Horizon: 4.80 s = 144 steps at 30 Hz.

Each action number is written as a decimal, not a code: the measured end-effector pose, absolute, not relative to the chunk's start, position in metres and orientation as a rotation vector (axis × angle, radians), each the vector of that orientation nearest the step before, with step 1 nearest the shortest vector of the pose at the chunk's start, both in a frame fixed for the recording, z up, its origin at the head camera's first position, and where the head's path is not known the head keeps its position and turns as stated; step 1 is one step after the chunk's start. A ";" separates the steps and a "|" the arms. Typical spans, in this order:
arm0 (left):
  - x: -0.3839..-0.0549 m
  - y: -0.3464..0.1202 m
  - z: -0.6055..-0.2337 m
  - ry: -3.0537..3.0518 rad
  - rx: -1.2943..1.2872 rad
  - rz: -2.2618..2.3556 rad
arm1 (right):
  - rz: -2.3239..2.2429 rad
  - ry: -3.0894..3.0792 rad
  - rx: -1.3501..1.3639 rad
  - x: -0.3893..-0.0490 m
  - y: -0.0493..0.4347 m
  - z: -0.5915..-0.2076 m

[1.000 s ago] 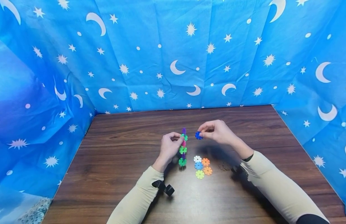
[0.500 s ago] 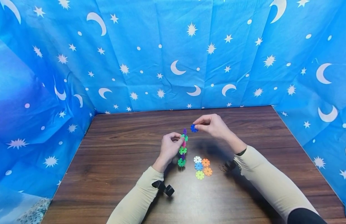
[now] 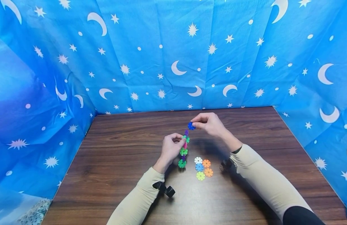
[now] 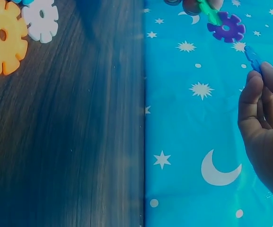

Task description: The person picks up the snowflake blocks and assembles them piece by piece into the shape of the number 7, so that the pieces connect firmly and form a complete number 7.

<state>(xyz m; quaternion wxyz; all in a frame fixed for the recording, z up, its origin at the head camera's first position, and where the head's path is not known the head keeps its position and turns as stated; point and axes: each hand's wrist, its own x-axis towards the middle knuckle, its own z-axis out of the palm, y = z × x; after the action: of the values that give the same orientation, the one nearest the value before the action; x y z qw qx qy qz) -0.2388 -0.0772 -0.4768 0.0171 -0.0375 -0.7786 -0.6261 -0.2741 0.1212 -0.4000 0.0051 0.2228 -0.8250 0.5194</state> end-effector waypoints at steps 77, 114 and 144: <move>-0.236 -0.076 -0.477 -2.416 -0.177 -1.928 | 1.831 -2.443 0.666 -0.290 0.113 -0.452; -0.236 -0.082 -0.477 -2.408 -0.219 -1.930 | 1.549 -2.611 0.715 -0.279 0.147 -0.443; -0.238 -0.087 -0.479 -2.366 -0.243 -1.954 | 0.799 -3.115 0.956 -0.226 0.203 -0.455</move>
<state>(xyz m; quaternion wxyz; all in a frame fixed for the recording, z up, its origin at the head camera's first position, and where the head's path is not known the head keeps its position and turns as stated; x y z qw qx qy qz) -0.2378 -0.0873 -0.4795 0.0317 -0.0788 -0.7683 -0.6344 -0.2265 0.2030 -0.4546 -0.1067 0.2834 -0.9232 0.2368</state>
